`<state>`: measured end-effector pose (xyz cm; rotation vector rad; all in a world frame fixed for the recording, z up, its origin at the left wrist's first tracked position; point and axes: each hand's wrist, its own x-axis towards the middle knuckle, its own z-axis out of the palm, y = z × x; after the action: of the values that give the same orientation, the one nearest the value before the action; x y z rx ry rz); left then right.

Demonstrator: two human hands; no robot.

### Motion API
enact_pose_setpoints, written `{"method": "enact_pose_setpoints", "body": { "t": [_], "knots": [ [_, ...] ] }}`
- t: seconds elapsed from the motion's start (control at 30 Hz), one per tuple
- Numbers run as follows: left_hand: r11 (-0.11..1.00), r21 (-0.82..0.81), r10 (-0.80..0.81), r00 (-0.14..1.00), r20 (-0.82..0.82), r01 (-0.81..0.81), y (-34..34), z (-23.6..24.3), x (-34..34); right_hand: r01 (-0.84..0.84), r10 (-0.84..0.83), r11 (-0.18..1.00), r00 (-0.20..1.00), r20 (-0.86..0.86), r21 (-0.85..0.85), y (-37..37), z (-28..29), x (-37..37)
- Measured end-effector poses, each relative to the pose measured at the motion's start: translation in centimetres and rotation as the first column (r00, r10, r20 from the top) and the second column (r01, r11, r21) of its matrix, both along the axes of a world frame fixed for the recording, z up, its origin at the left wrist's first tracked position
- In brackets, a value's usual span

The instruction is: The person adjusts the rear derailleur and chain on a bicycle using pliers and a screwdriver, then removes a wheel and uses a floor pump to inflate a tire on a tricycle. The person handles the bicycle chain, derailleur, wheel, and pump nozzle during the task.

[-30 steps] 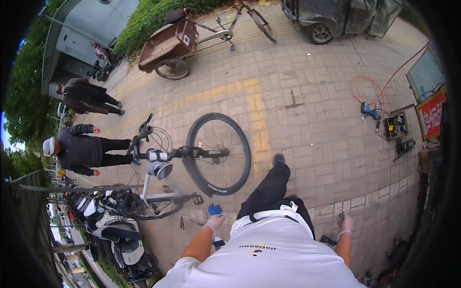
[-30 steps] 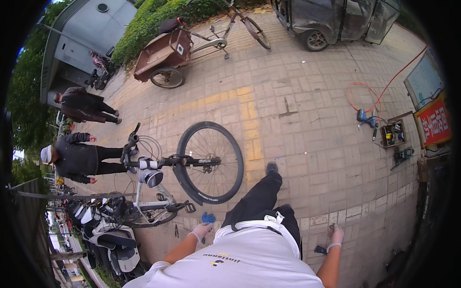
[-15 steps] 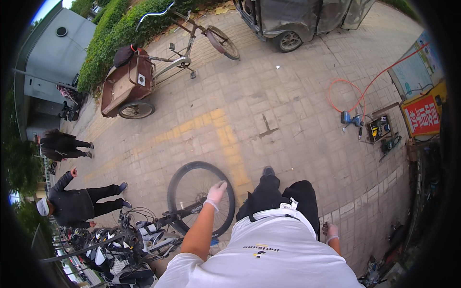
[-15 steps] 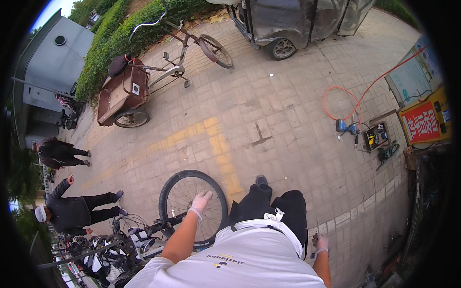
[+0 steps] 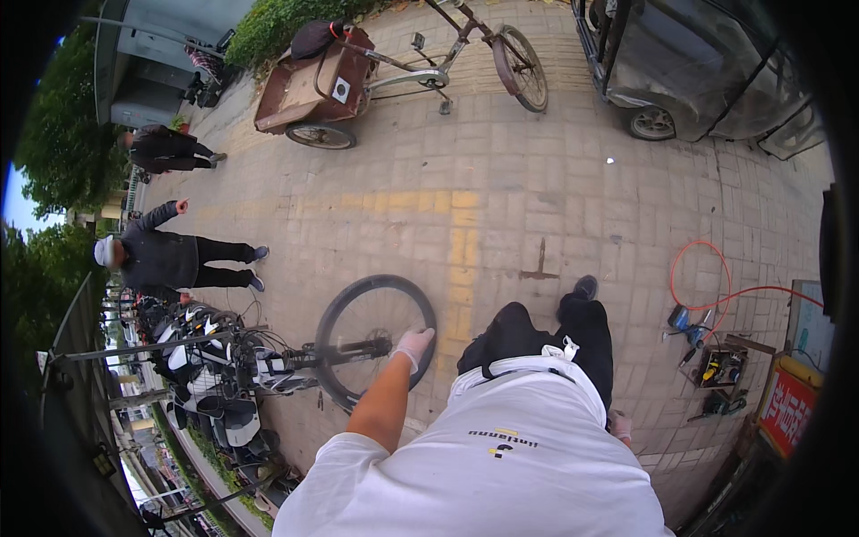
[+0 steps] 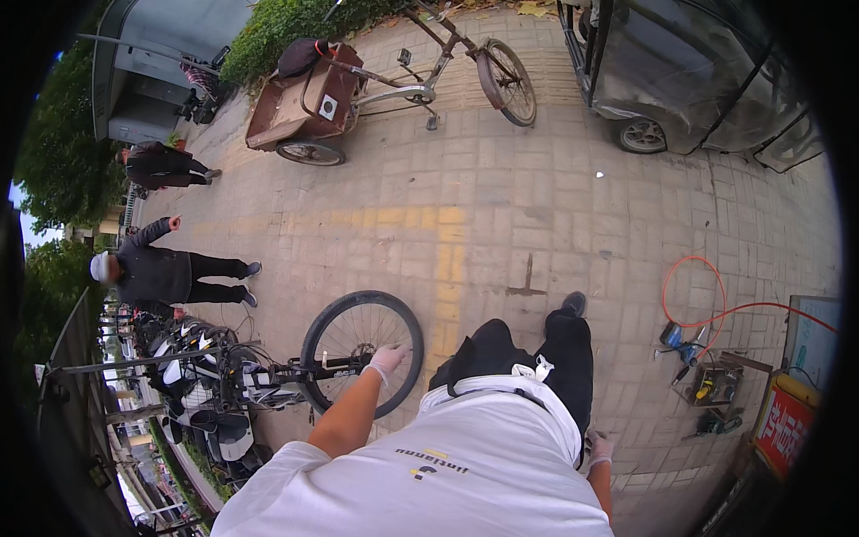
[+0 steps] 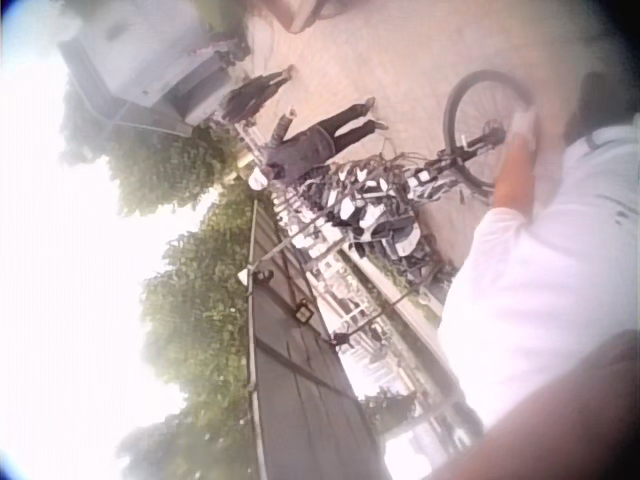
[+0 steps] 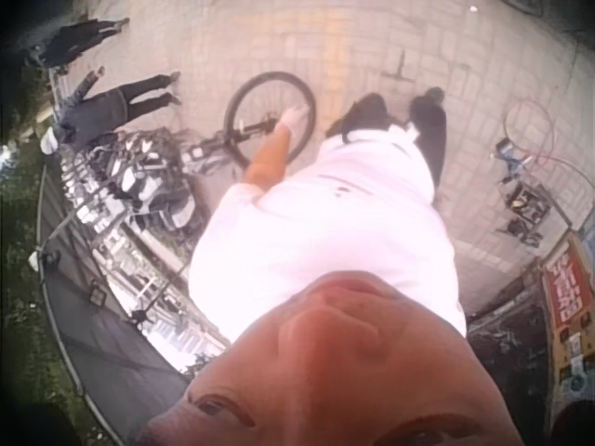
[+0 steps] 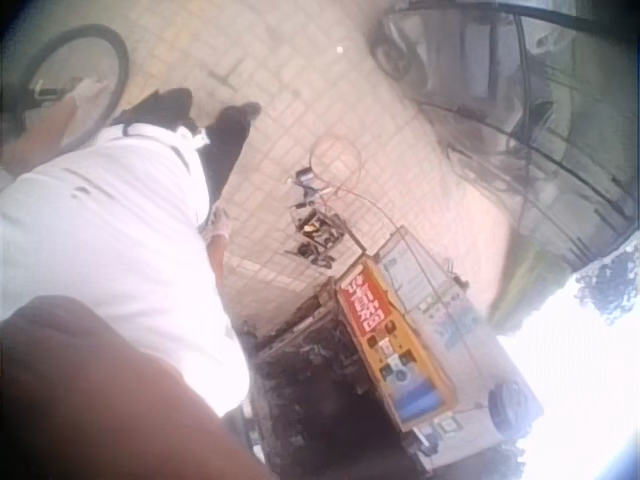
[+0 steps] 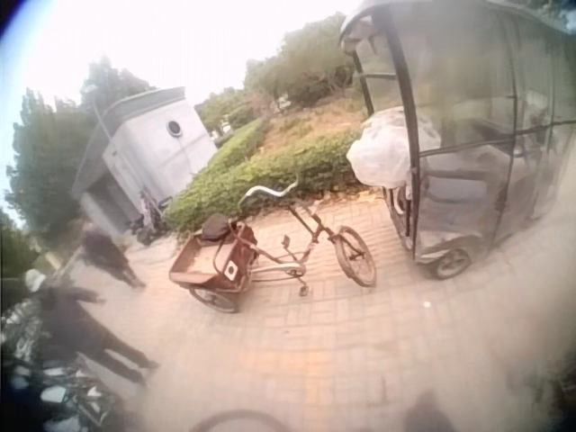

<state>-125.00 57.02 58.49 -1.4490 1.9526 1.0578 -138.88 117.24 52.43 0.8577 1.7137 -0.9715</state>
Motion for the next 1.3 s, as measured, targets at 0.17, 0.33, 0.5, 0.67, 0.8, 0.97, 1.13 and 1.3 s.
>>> {"method": "enact_pose_setpoints", "body": {
  "t": [0.17, 0.33, 0.5, 0.67, 0.8, 0.97, 1.13, 1.3],
  "knots": [
    [0.971, 0.039, 0.231, 0.969, 0.084, -0.235, 5.3, 0.9, 1.7, -0.011, 0.008, 1.0, 0.984, -0.179, -0.012, 1.8, -0.8, -18.7],
    [0.959, 0.057, 0.28, 0.959, -0.051, -0.277, 9.3, 0.4, -1.2, -0.175, 0.137, 0.977, 0.951, -0.276, -0.118, -4.5, 0.8, -34.1],
    [0.847, 0.132, 0.524, 0.85, -0.041, -0.516, 8.9, 0.3, -2.4, -0.295, 0.251, 0.94, 0.938, -0.238, -0.17, -15.8, 2.2, -39.1],
    [0.844, 0.226, 0.456, 0.873, 0.172, -0.486, 3.4, -0.8, -3.1, -0.415, 0.387, 0.876, 0.909, -0.157, -0.245, -24.8, 2.0, -40.0],
    [0.834, 0.276, 0.463, 0.878, 0.124, -0.478, -4.5, -2.6, -6.0, -0.478, 0.467, 0.868, 0.878, -0.102, -0.137, -29.7, 3.7, -39.8],
    [0.831, 0.094, 0.554, 0.799, -0.235, -0.549, -19.6, -4.3, -12.6, -0.419, 0.433, 0.901, 0.86, -0.27, 0.111, -40.2, 6.2, -44.1],
    [0.777, 0.16, 0.622, 0.701, -0.349, -0.609, -30.4, -3.4, -17.6, -0.477, 0.414, 0.878, 0.71, -0.569, 0.044, -53.8, 9.6, -52.7],
    [0.722, 0.101, 0.672, 0.659, -0.339, -0.684, -31.7, -3.0, -19.6, -0.642, 0.522, 0.766, 0.651, -0.551, -0.035, -65.9, 9.0, -59.2]
  ]
}}
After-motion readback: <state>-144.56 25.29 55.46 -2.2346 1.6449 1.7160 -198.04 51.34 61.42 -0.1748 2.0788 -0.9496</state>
